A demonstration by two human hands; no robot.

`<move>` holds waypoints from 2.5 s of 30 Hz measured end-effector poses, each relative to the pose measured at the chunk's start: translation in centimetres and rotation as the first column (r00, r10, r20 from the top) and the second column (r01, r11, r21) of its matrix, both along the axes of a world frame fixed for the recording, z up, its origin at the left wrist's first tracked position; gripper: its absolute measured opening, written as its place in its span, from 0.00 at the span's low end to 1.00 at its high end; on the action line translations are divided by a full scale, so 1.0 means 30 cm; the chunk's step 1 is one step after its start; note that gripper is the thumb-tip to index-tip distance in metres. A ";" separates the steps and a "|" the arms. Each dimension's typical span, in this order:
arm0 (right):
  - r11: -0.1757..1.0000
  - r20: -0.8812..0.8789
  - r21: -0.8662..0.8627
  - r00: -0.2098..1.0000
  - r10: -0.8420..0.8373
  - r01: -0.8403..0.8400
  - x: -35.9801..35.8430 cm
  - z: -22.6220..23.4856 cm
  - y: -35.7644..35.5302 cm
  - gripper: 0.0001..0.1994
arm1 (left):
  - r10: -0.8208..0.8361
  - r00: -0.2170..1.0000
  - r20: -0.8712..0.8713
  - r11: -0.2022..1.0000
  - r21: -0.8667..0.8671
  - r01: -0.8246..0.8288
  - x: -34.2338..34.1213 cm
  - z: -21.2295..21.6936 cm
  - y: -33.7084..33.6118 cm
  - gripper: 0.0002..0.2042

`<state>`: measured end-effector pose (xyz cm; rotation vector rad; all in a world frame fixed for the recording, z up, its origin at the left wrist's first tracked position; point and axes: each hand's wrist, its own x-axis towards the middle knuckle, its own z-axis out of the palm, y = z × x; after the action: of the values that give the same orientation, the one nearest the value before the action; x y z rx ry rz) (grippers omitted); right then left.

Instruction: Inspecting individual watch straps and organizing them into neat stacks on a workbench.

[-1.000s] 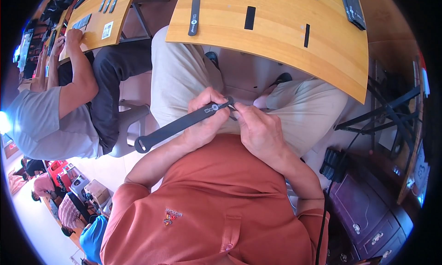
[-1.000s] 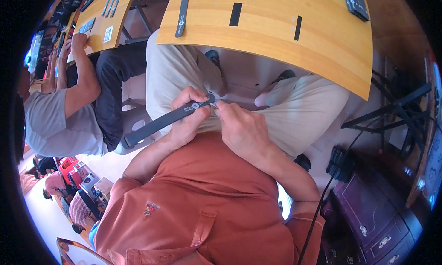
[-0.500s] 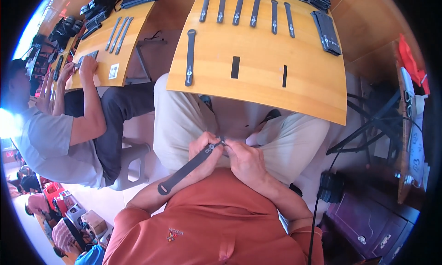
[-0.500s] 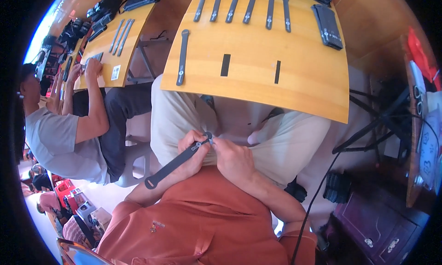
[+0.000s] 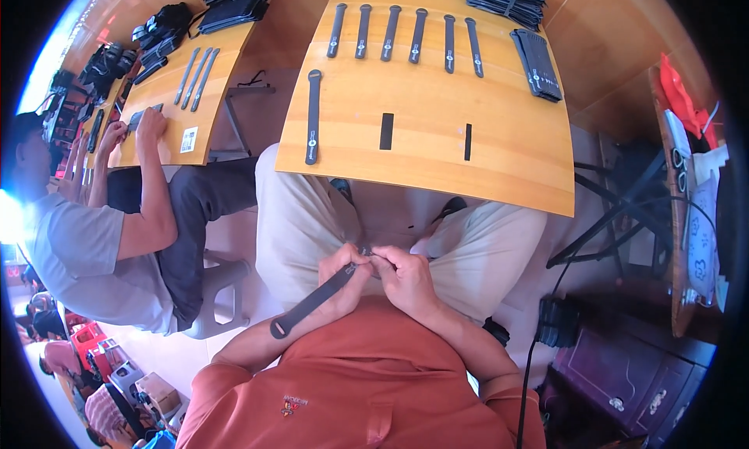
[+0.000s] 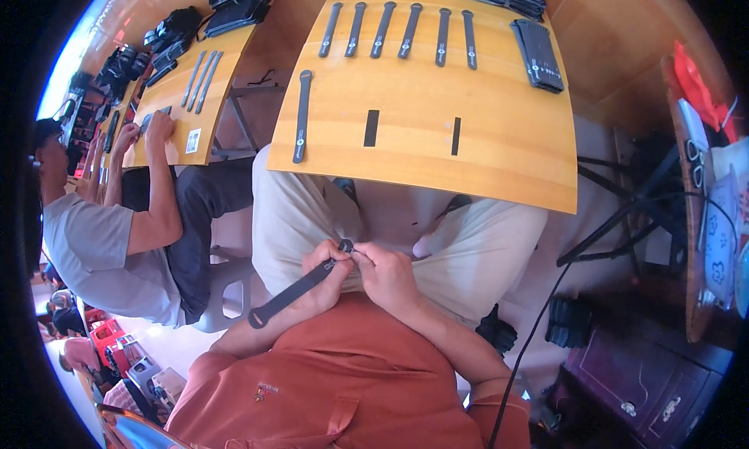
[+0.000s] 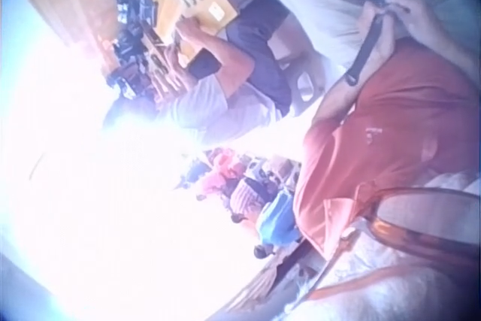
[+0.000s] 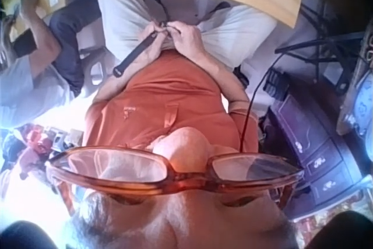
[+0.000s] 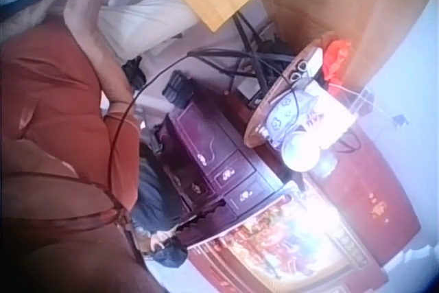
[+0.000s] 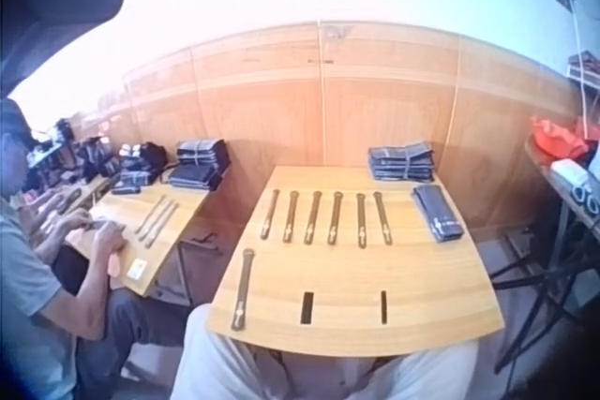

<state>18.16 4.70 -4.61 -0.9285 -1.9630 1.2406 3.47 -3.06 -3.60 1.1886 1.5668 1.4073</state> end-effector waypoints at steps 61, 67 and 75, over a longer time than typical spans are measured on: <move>0.887 0.442 0.050 0.806 0.393 -0.460 0.097 0.214 0.122 0.11 | -0.392 0.911 0.124 0.832 -0.374 0.409 -0.121 0.129 0.044 0.10; 0.923 0.216 0.100 0.914 0.344 -0.371 0.108 0.126 0.119 0.09 | -0.345 0.903 0.255 0.833 -0.360 0.420 -0.107 0.137 0.038 0.08; 0.947 0.008 0.145 0.957 0.289 -0.287 0.095 0.111 0.104 0.11 | -0.296 0.875 0.383 0.829 -0.353 0.434 -0.091 0.152 0.031 0.14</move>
<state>21.00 7.81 -1.29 -0.5736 -2.2024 1.2354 0.73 -2.12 0.95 0.8849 1.2479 0.8787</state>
